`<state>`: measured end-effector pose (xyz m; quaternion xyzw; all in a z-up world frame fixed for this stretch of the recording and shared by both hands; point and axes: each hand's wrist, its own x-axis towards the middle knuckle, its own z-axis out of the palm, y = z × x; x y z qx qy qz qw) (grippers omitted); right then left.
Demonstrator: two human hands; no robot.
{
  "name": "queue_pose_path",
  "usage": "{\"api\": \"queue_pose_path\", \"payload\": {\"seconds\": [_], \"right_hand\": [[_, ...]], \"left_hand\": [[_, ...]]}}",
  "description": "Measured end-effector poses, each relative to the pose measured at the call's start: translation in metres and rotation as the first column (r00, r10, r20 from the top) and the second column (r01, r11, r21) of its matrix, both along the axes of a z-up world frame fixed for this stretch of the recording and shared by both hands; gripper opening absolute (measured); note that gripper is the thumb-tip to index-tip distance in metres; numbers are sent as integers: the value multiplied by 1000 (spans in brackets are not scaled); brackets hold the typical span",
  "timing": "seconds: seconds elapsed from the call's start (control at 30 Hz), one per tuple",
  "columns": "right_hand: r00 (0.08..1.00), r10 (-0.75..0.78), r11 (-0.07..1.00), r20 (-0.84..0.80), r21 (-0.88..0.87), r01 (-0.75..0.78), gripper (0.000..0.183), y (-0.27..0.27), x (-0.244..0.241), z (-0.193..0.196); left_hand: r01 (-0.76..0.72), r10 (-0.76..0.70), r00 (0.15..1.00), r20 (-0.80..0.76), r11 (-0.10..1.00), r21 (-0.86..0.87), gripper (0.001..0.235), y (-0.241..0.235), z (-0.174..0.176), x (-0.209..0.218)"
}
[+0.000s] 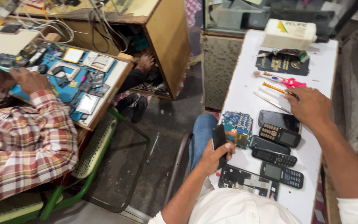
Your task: The person sorts and organizes various mobile phone parts and circuit boards on a workbench. They pick up, inspect, and place down multiple phone bodies, batteries, and circuit boards, arranging them in a neat row.
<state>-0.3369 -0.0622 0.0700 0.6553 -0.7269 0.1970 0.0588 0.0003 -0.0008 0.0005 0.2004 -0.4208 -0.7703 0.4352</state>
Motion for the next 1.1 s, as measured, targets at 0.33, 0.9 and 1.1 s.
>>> {"api": "queue_pose_path", "payload": {"seconds": [0.33, 0.9, 1.1], "right_hand": [[997, 72, 981, -27, -178, -76, 29, -2, 1, -4], [984, 166, 973, 62, 154, -174, 26, 12, 19, 22], [964, 265, 954, -21, 152, -259, 18, 9, 16, 17]], "left_hand": [[28, -25, 997, -70, 999, 41, 44, -2, -4, 0], [36, -32, 997, -69, 998, 57, 46, -2, 0, 0], [39, -35, 997, -71, 998, 55, 45, -1, 0, 0]]}}
